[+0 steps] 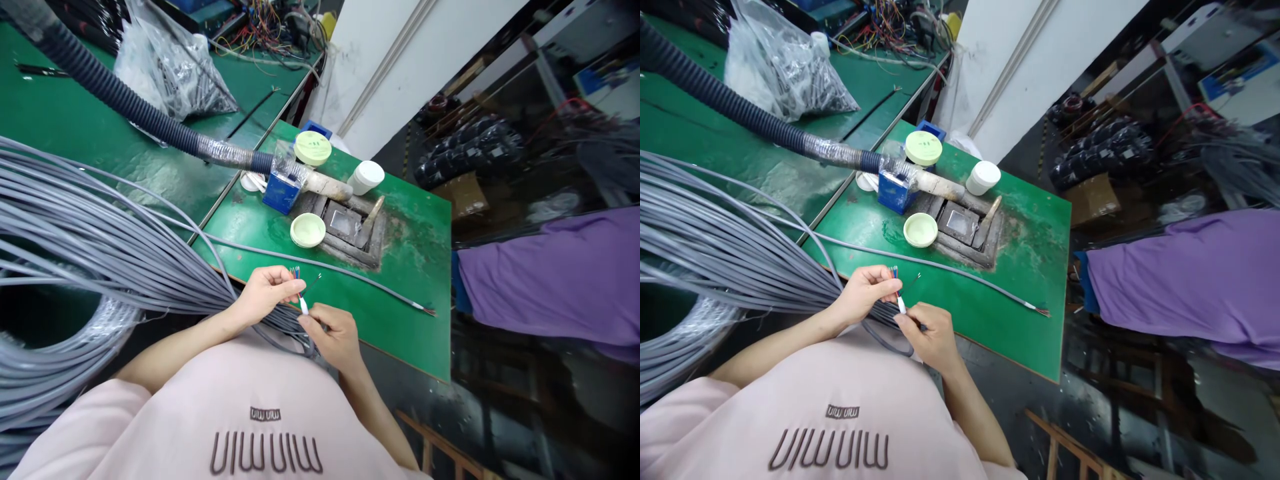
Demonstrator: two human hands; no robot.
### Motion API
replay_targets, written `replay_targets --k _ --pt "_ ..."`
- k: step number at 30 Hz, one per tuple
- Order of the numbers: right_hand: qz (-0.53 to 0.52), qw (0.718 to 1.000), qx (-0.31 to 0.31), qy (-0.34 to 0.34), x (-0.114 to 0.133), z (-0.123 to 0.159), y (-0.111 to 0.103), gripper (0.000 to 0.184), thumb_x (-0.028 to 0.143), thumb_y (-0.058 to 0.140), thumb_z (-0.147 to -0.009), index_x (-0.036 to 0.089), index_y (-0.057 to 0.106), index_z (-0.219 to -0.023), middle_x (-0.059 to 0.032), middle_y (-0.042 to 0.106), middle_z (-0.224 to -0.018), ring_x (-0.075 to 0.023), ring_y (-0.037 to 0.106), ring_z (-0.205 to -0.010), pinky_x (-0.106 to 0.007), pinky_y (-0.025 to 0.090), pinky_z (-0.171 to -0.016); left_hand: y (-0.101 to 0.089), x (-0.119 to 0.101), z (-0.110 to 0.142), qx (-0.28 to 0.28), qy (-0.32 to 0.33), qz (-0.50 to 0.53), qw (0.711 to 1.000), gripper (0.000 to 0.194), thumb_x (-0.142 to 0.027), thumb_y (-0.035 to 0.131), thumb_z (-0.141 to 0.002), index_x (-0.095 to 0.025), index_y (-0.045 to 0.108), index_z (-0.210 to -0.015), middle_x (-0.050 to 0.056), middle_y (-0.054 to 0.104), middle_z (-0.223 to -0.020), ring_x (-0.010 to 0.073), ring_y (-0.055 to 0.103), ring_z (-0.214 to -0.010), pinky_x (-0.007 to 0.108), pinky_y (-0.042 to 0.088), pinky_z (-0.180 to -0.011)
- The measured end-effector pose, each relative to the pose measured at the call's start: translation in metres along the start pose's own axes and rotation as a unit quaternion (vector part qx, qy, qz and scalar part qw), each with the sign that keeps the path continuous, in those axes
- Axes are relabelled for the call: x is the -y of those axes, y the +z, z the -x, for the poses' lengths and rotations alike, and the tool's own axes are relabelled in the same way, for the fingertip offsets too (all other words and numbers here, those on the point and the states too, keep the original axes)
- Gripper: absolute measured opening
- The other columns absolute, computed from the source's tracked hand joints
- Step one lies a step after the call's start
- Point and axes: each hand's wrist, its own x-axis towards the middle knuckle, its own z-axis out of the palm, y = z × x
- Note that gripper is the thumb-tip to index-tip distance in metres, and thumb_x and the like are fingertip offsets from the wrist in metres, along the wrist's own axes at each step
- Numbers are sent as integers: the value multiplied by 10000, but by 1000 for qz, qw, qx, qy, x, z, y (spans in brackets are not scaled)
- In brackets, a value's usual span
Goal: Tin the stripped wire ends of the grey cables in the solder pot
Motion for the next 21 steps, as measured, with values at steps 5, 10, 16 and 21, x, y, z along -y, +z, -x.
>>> replay_targets --k 5,10,16,21 --pt "-5 1000 1 -11 -2 1 0 353 225 568 -837 184 434 -513 51 391 -480 -74 358 -454 -228 276 -463 1 0 0 3 3 0 1000 378 -439 774 -645 -141 546 -599 -24 595 -530 64 497 -490 201 404 -522" --pt "-4 1000 1 -18 -3 1 1 365 217 562 -842 176 421 -508 54 369 -483 -63 346 -458 -216 264 -465 1 -1 1 -1 4 -3 1000 381 -440 768 -648 -139 541 -599 -26 590 -525 62 498 -489 193 404 -520" --pt "-6 1000 6 -19 -5 2 1 362 216 557 -850 172 425 -515 53 369 -490 -59 348 -466 -211 264 -473 1 -1 1 -1 10 -9 1000 363 -414 755 -671 -140 531 -596 -36 571 -511 58 493 -477 183 388 -504" --pt "-6 1000 12 -19 -5 2 2 360 221 552 -857 172 424 -523 54 371 -499 -59 349 -473 -211 267 -481 2 -1 2 -4 10 -5 1000 361 -408 756 -675 -140 530 -590 -38 569 -507 56 490 -473 180 384 -500"
